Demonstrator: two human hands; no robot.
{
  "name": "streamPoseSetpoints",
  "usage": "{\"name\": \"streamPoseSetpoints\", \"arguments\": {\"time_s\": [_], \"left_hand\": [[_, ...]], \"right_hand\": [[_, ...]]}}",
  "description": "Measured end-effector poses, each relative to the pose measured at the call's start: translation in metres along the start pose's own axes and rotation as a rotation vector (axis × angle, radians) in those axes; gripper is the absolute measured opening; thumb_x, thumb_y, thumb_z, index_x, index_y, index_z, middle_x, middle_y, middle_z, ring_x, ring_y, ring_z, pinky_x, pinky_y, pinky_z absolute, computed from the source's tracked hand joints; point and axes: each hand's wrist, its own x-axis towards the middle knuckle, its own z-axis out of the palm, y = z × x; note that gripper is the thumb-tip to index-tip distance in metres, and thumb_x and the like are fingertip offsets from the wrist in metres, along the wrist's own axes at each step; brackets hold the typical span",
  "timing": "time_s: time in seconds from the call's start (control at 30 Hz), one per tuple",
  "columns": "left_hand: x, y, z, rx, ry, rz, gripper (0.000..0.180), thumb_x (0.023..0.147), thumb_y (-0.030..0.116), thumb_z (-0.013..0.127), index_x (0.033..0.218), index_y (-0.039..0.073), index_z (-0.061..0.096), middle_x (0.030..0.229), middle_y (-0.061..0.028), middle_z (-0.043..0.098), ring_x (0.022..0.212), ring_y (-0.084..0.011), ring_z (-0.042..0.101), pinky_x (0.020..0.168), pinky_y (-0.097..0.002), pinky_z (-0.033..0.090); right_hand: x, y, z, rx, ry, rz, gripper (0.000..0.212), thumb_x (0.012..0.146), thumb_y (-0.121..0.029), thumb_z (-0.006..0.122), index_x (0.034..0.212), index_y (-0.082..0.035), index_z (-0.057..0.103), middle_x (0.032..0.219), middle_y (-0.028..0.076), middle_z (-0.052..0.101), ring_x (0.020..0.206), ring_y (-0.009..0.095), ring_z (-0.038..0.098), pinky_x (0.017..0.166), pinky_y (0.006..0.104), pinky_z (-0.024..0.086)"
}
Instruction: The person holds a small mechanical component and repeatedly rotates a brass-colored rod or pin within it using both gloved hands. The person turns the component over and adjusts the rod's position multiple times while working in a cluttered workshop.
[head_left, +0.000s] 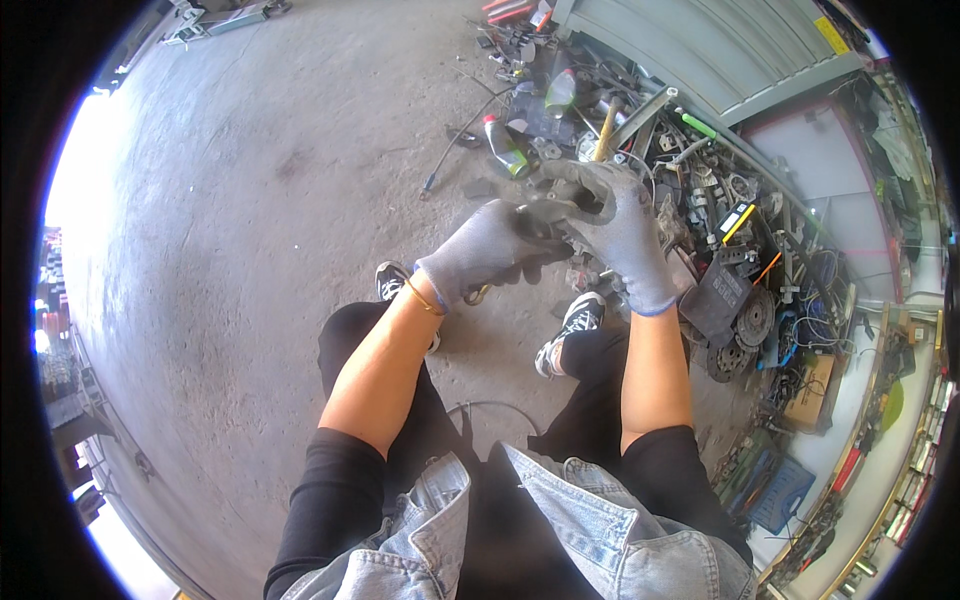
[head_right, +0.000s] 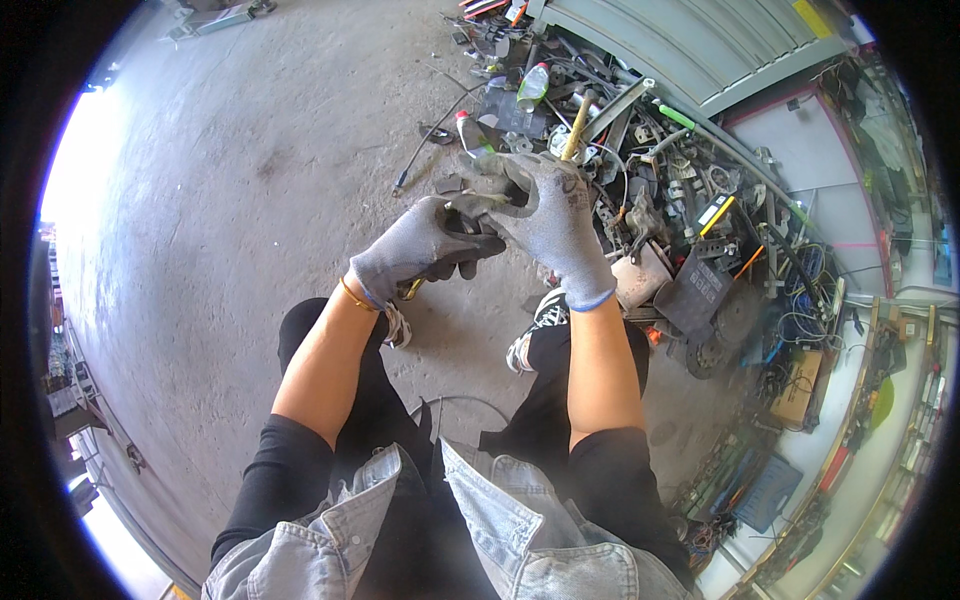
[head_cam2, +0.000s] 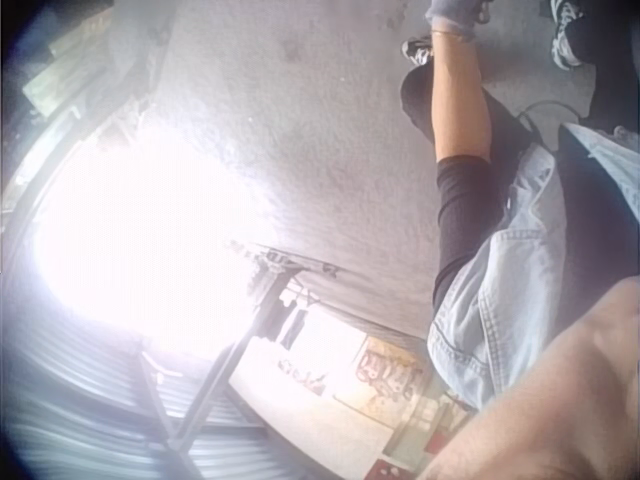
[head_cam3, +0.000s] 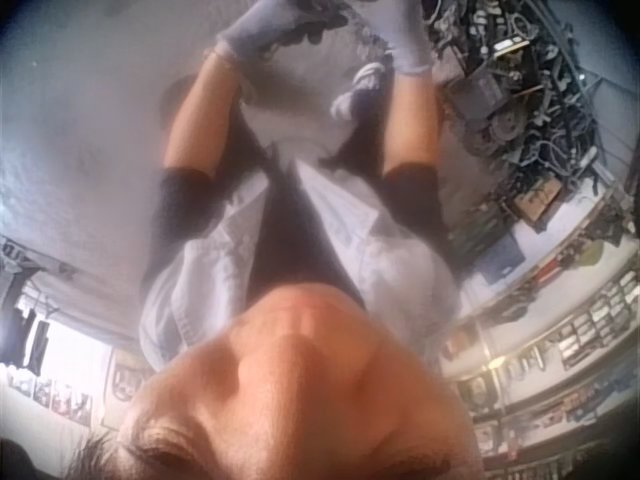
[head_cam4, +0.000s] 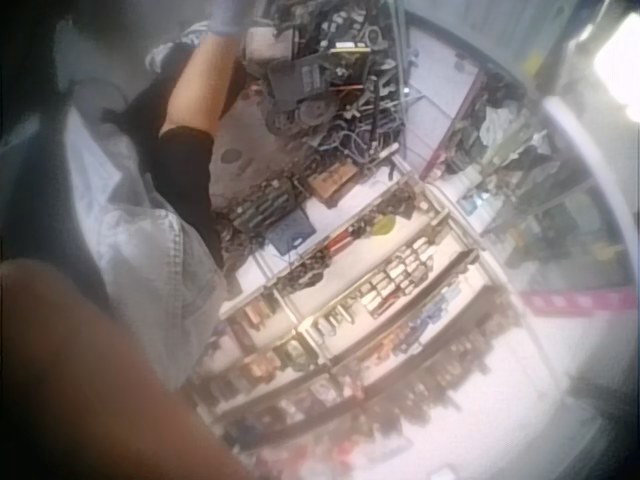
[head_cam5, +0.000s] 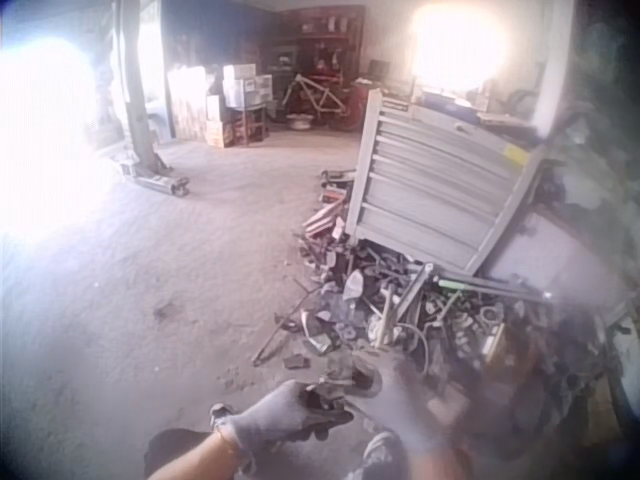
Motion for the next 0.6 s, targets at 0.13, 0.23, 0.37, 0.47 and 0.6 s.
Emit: {"name": "streamPoseSetpoints", "arguments": {"time_s": [0.13,0.23,0.37,0.47,0.6], "left_hand": [[0.003,0.003,0.004,0.051,0.010,-0.053,0.025,0.087,0.029,0.083,0.097,0.009,0.073,0.068,0.0010,0.067,0.054,-0.0036,0.056,0.046,-0.0212,0.039],[0.005,0.000,0.006,0.057,0.030,0.020,0.026,0.086,0.029,0.084,0.098,0.009,0.073,0.069,0.0011,0.067,0.055,-0.0037,0.058,0.047,-0.0210,0.040],[0.007,-0.003,0.004,0.084,0.058,0.028,0.029,0.085,0.030,0.085,0.100,0.007,0.073,0.069,0.0012,0.067,0.057,-0.0036,0.059,0.047,-0.0210,0.040],[0.005,-0.001,0.001,0.079,0.084,0.028,0.030,0.086,0.033,0.084,0.100,0.008,0.075,0.067,0.0018,0.066,0.055,-0.0030,0.056,0.046,-0.0208,0.039],[0.003,0.007,-0.007,0.031,0.091,-0.051,0.030,0.087,0.037,0.082,0.098,0.010,0.077,0.064,0.0025,0.064,0.051,-0.0025,0.052,0.045,-0.0210,0.037]], "right_hand": [[-0.001,-0.001,0.007,0.143,-0.013,0.303,0.043,0.082,-0.007,0.079,0.123,-0.003,0.070,0.088,0.012,0.074,0.076,0.024,0.070,0.077,0.0351,0.055],[-0.001,0.001,0.011,0.251,0.134,0.304,0.041,0.085,0.000,0.072,0.126,-0.002,0.068,0.090,0.009,0.075,0.080,0.017,0.070,0.080,0.0319,0.056],[0.001,0.006,0.013,0.346,0.194,0.433,0.038,0.089,0.006,0.062,0.125,0.000,0.068,0.105,0.008,0.076,0.093,0.013,0.071,0.084,0.0272,0.055],[0.002,0.002,0.008,0.404,0.095,0.350,0.038,0.094,0.009,0.057,0.131,0.005,0.064,0.106,0.006,0.073,0.097,0.006,0.066,0.082,0.0199,0.052],[0.001,-0.013,-0.012,0.501,-0.003,0.284,0.035,0.090,0.001,0.069,0.125,0.003,0.069,0.114,0.008,0.073,0.105,0.012,0.066,0.091,0.0259,0.052]]}}
